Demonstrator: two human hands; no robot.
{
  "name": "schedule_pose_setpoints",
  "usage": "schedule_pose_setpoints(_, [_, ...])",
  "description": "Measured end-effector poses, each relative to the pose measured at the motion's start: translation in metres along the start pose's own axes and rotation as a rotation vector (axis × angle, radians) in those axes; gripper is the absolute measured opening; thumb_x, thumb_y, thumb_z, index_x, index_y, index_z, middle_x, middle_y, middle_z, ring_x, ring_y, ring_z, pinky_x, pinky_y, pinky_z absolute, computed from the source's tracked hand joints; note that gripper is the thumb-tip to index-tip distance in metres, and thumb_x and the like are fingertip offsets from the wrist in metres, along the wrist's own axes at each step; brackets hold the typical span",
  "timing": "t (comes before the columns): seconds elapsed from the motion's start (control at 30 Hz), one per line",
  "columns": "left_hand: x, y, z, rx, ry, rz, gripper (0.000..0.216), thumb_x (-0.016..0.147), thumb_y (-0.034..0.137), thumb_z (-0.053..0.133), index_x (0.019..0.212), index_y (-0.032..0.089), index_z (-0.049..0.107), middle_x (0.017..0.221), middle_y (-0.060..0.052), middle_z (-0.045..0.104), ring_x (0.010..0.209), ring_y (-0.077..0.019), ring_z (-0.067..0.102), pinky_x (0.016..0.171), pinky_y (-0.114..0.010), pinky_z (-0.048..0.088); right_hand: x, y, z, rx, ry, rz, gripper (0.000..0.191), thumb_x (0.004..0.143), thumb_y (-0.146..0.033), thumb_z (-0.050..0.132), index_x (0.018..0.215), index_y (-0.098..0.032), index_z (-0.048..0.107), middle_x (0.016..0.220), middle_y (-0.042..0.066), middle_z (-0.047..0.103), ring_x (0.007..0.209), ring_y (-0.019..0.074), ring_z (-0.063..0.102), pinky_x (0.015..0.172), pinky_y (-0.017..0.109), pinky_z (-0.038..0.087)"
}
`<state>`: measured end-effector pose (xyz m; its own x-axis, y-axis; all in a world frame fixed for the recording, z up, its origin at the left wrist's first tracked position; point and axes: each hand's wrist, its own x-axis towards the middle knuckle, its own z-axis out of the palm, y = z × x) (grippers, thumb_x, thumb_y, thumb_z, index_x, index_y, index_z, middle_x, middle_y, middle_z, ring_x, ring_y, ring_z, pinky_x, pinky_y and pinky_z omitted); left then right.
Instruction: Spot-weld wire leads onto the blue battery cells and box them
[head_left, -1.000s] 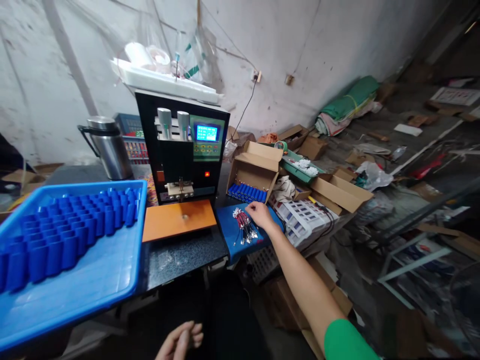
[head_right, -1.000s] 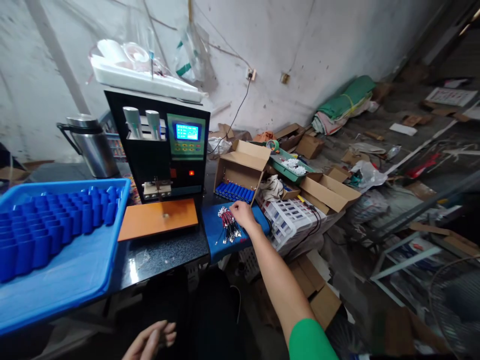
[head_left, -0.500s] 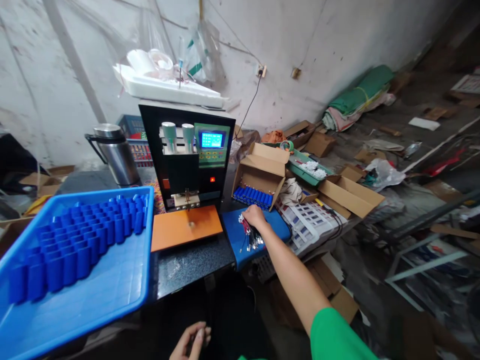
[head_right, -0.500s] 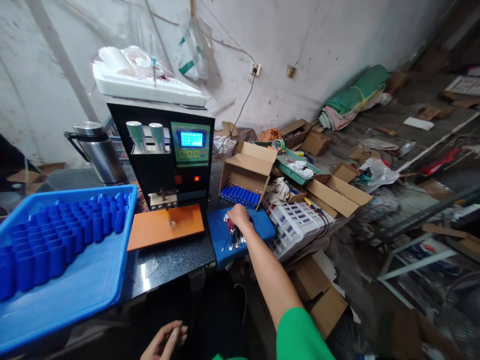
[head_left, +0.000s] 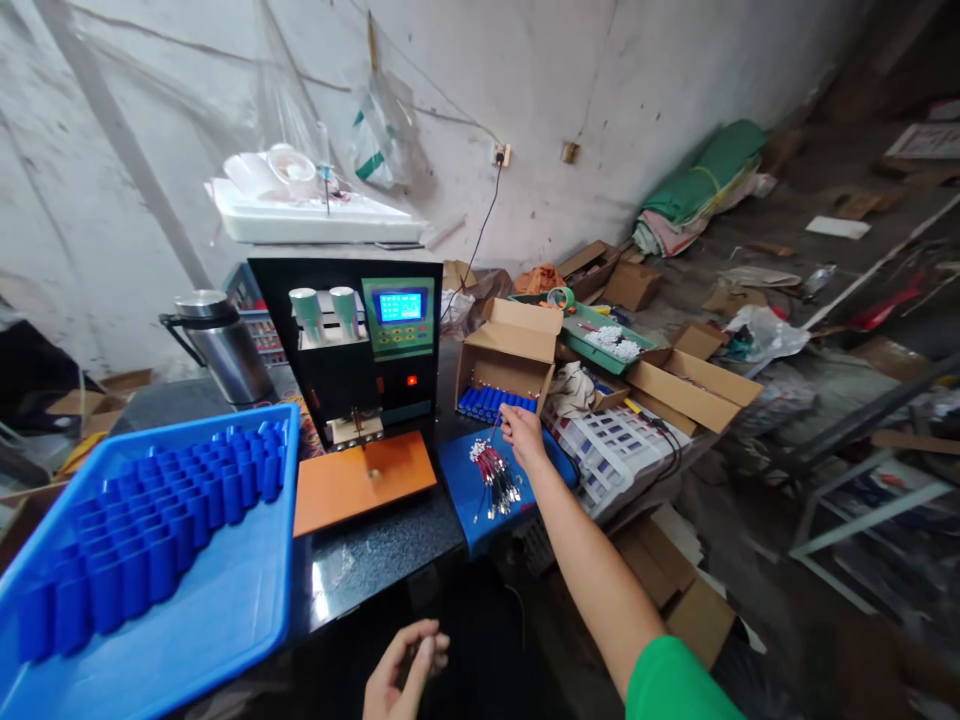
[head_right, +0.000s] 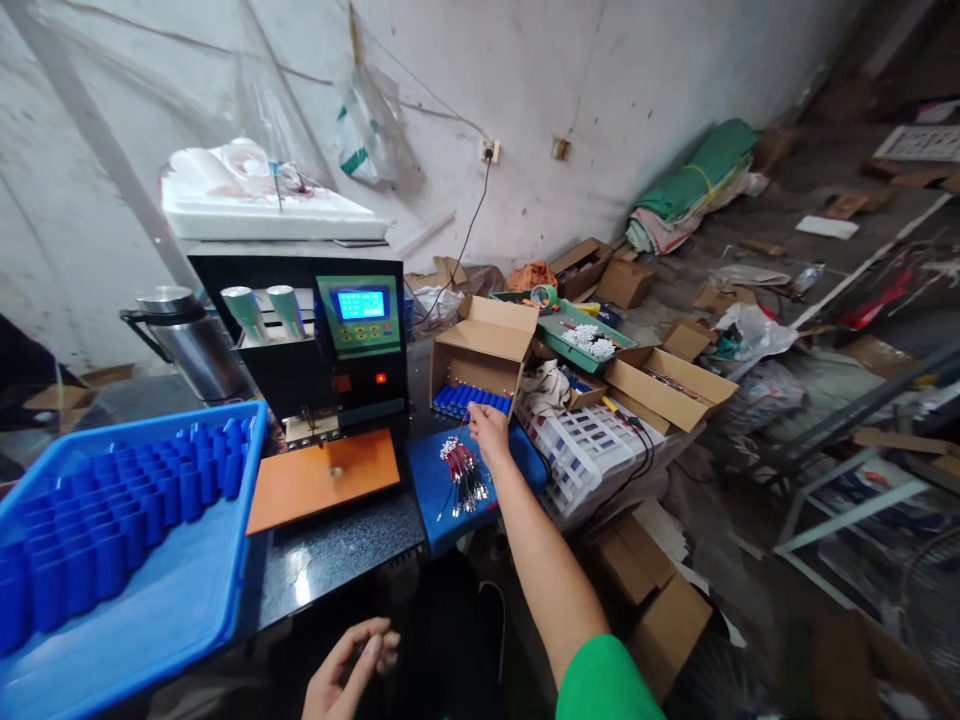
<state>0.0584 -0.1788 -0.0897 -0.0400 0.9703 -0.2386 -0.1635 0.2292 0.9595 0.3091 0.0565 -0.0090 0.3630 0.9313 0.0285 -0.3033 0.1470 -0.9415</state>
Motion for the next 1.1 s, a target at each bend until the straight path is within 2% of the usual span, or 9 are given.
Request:
schedule_pose_setpoints(0.07, [0.006, 0.012, 0.010, -0.073, 0.059, 0.045, 0.050, 0.060, 0.054, 0.080, 0.089, 0.015, 0.074, 0.077, -0.008, 0.073, 0.065, -0.0201, 0.066, 0.062, -0.028, 0.056, -0.007, -0.012, 0.007, 0.085, 0.004, -0.022, 0.042, 0.060, -0.049, 0.078, 0.068, -0.018, 0.050, 0.058, -0.008, 0.041, 0.042, 0.0036, 0.031, 0.037, 0.016, 0.016])
schedule_pose_setpoints(0.17, [0.016, 0.032, 0.022, -0.127, 0.136, 0.097, 0.050, 0.063, 0.054, 0.078, 0.091, 0.013, 0.072, 0.078, -0.008, 0.072, 0.064, -0.0188, 0.065, 0.060, -0.028, 0.055, -0.031, -0.023, 0.021, 0.152, -0.078, -0.006, 0.041, 0.062, -0.047, 0.078, 0.070, -0.018, 0.051, 0.059, -0.008, 0.041, 0.043, 0.0029, 0.030, 0.036, 0.015, 0.016])
schedule_pose_setpoints(0.43, [0.038, 0.095, 0.035, 0.149, 0.121, 0.332, 0.043, 0.075, 0.052, 0.067, 0.097, 0.015, 0.070, 0.084, -0.008, 0.070, 0.076, -0.0192, 0.064, 0.067, -0.028, 0.052, -0.127, -0.008, 0.068, 0.208, -0.304, 0.149, 0.036, 0.068, -0.043, 0.077, 0.070, -0.017, 0.051, 0.057, -0.008, 0.040, 0.042, 0.0029, 0.030, 0.036, 0.015, 0.018])
schedule_pose_setpoints(0.57, [0.041, 0.101, 0.026, 0.152, 0.072, 0.319, 0.039, 0.076, 0.049, 0.067, 0.090, 0.013, 0.071, 0.074, -0.004, 0.067, 0.064, -0.0139, 0.057, 0.060, -0.025, 0.047, -0.153, 0.006, 0.085, 0.222, -0.315, 0.172, 0.036, 0.070, -0.044, 0.076, 0.070, -0.017, 0.052, 0.055, -0.008, 0.039, 0.042, 0.0032, 0.029, 0.036, 0.015, 0.019])
schedule_pose_setpoints(0.73, [0.039, 0.101, 0.011, 0.145, 0.034, 0.306, 0.037, 0.079, 0.049, 0.065, 0.084, 0.012, 0.068, 0.065, 0.000, 0.059, 0.056, -0.0102, 0.047, 0.053, -0.022, 0.038, -0.163, 0.017, 0.091, 0.177, -0.322, 0.173, 0.035, 0.073, -0.047, 0.073, 0.072, -0.018, 0.052, 0.055, -0.008, 0.040, 0.042, 0.0043, 0.030, 0.037, 0.016, 0.019])
schedule_pose_setpoints(0.83, [0.039, 0.108, -0.001, 0.203, -0.004, 0.325, 0.037, 0.081, 0.049, 0.061, 0.085, 0.013, 0.065, 0.066, 0.000, 0.057, 0.058, -0.0114, 0.048, 0.056, -0.023, 0.039, -0.166, 0.017, 0.088, 0.006, -0.470, 0.103, 0.033, 0.079, -0.048, 0.066, 0.073, -0.018, 0.055, 0.058, -0.005, 0.046, 0.044, 0.0062, 0.037, 0.041, 0.019, 0.027])
schedule_pose_setpoints(0.93, [0.038, 0.115, -0.015, 0.327, -0.065, 0.359, 0.034, 0.084, 0.047, 0.056, 0.083, 0.014, 0.064, 0.067, 0.000, 0.057, 0.061, -0.0123, 0.049, 0.059, -0.024, 0.039, -0.173, 0.015, 0.084, -0.196, -0.641, -0.040, 0.025, 0.082, -0.042, 0.065, 0.080, -0.017, 0.061, 0.071, -0.001, 0.057, 0.057, 0.0100, 0.049, 0.053, 0.021, 0.040])
schedule_pose_setpoints(1.0, [0.036, 0.117, -0.024, 0.408, -0.107, 0.376, 0.031, 0.086, 0.044, 0.055, 0.081, 0.014, 0.063, 0.070, 0.000, 0.057, 0.064, -0.0127, 0.049, 0.061, -0.024, 0.039, -0.179, 0.016, 0.083, -0.284, -0.686, -0.113, 0.020, 0.082, -0.038, 0.065, 0.081, -0.018, 0.063, 0.077, 0.000, 0.061, 0.066, 0.0130, 0.054, 0.062, 0.023, 0.043])
schedule_pose_setpoints(1.1, [0.029, 0.114, -0.035, 0.471, -0.115, 0.372, 0.028, 0.086, 0.039, 0.054, 0.076, 0.014, 0.061, 0.070, 0.000, 0.058, 0.065, -0.0126, 0.049, 0.062, -0.024, 0.039, -0.187, 0.020, 0.084, -0.364, -0.709, -0.124, 0.021, 0.083, -0.037, 0.063, 0.075, -0.018, 0.062, 0.073, 0.001, 0.061, 0.068, 0.0149, 0.055, 0.066, 0.025, 0.044])
